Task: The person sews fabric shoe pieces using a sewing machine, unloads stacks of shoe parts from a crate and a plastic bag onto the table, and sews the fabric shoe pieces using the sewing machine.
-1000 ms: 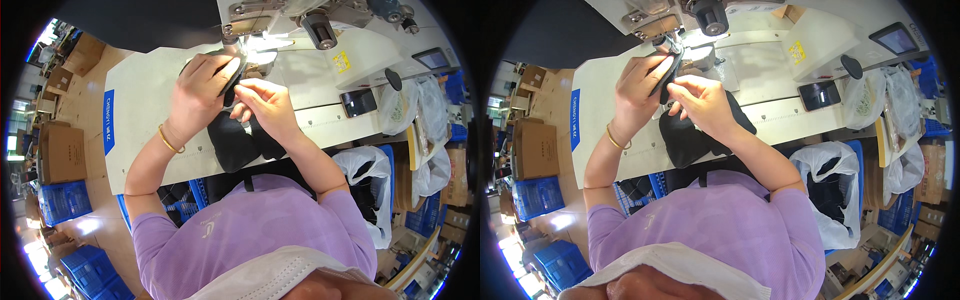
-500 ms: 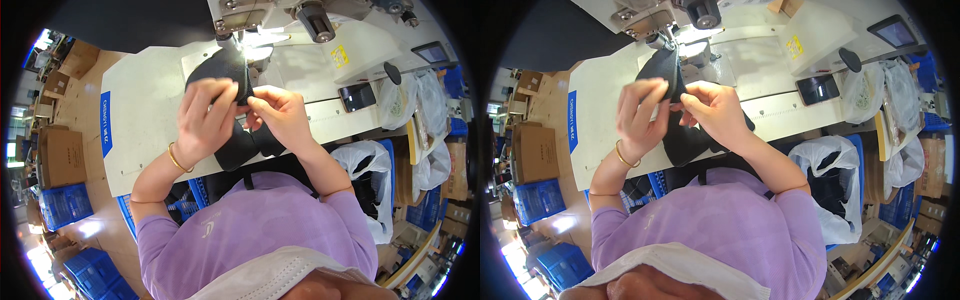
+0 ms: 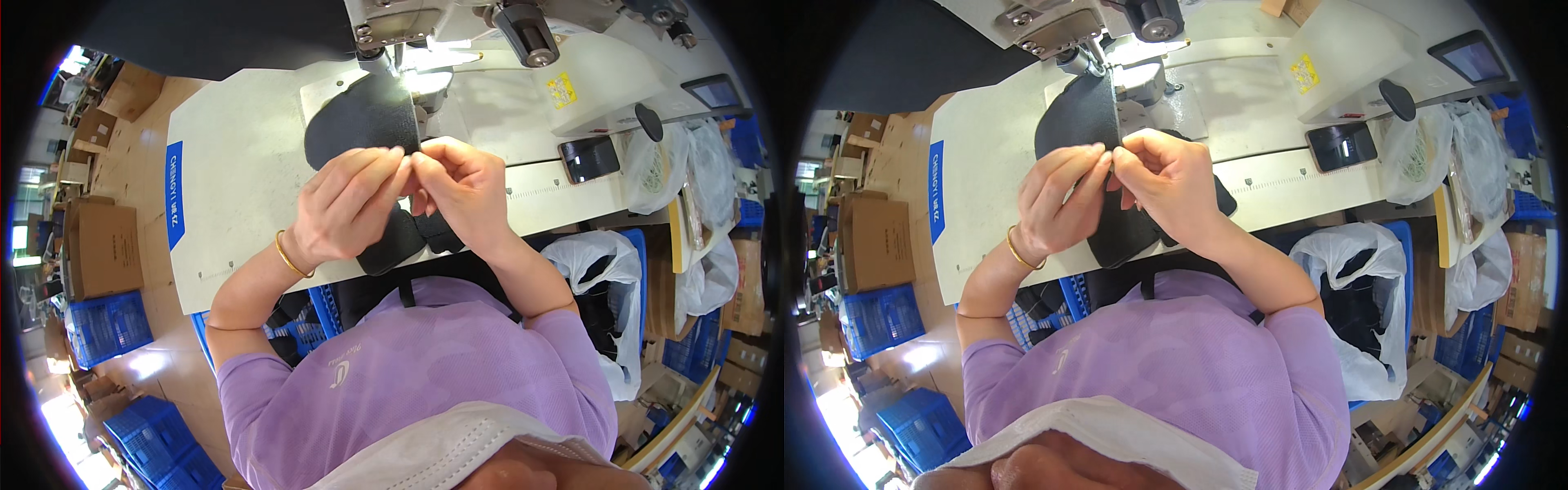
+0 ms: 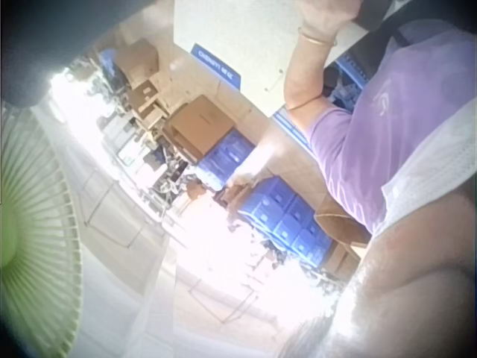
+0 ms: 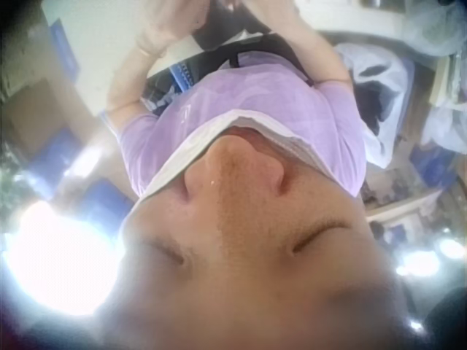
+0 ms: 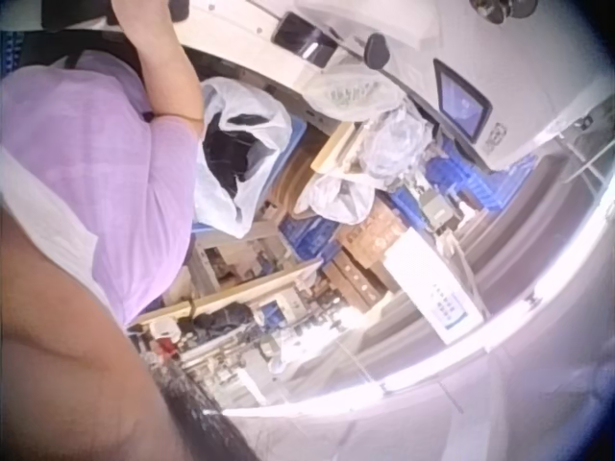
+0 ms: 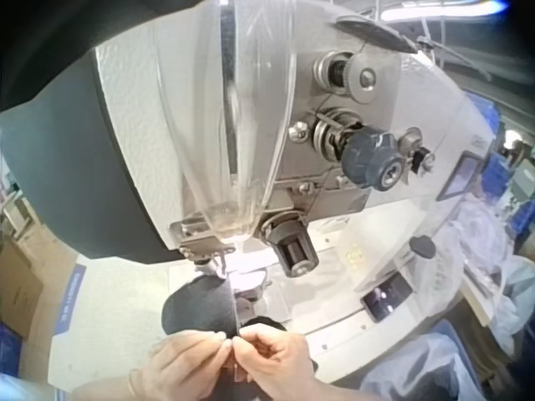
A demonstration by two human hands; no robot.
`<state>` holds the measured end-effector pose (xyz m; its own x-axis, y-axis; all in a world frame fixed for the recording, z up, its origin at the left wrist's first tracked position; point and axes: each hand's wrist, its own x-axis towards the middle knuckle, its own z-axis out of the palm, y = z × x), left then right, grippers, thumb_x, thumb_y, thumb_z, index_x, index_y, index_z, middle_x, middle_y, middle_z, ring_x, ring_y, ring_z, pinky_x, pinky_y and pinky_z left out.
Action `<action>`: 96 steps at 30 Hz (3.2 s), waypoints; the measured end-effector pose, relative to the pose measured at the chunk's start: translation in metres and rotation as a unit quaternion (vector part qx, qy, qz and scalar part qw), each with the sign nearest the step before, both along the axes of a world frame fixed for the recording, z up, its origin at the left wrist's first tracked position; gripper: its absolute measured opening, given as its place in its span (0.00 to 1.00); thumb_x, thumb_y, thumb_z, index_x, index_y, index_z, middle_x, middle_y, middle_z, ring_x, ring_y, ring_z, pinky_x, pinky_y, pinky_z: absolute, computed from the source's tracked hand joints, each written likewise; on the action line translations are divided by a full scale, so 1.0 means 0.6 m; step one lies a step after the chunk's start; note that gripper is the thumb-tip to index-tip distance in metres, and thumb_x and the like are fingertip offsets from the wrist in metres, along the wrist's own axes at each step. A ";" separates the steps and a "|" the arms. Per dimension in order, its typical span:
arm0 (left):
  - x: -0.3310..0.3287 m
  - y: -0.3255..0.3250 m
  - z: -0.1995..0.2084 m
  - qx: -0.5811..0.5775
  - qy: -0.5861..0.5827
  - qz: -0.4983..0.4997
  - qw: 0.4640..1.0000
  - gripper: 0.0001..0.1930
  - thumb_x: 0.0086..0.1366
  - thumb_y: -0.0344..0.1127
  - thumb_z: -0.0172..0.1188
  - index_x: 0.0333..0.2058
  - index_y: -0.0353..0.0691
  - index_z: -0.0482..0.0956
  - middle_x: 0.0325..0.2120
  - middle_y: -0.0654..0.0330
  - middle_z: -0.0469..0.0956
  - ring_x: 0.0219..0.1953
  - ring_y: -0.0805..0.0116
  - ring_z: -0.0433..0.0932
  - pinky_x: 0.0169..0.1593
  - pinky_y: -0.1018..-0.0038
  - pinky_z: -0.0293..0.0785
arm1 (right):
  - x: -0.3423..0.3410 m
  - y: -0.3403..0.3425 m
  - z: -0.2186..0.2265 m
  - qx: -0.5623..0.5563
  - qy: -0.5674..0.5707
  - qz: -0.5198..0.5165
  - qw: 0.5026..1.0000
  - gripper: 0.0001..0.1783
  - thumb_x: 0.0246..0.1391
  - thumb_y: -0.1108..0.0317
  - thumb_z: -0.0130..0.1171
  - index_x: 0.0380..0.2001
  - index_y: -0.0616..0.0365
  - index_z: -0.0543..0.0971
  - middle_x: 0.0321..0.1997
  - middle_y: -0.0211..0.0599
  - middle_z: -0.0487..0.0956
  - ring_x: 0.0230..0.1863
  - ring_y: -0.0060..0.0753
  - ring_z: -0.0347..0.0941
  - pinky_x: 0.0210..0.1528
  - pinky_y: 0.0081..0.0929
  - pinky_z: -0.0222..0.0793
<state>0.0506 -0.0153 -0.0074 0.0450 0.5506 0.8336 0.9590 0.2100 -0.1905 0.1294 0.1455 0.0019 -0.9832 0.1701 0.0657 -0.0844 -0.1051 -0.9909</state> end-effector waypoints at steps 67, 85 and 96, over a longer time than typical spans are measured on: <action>-0.005 0.014 0.053 -0.034 -0.018 0.071 0.997 0.18 0.39 0.22 0.62 0.36 0.33 0.83 0.35 0.56 0.80 0.39 0.61 0.81 0.39 0.71 0.80 | -0.015 -0.018 -0.023 -0.104 0.068 0.047 0.991 0.14 0.67 0.65 0.46 0.45 0.66 0.75 0.29 0.34 0.79 0.26 0.21 0.78 0.26 0.15 0.72; -0.044 0.008 0.025 0.198 -0.135 0.097 0.966 0.19 0.64 0.36 0.61 0.49 0.30 0.74 0.42 0.56 0.77 0.46 0.65 0.76 0.51 0.70 0.71 | -0.032 0.010 -0.035 0.061 0.115 0.010 0.991 0.14 0.63 0.68 0.51 0.47 0.64 0.76 0.34 0.38 0.81 0.33 0.24 0.79 0.34 0.21 0.74; -0.213 0.019 0.070 0.133 -0.700 -0.313 0.628 0.10 0.58 0.27 0.64 0.39 0.36 0.80 0.31 0.57 0.81 0.33 0.66 0.80 0.38 0.70 0.78 | 0.039 0.084 -0.161 0.525 0.021 -0.101 0.845 0.42 0.39 0.57 0.72 0.56 0.65 0.68 0.51 0.45 0.68 0.55 0.48 0.65 0.57 0.42 0.60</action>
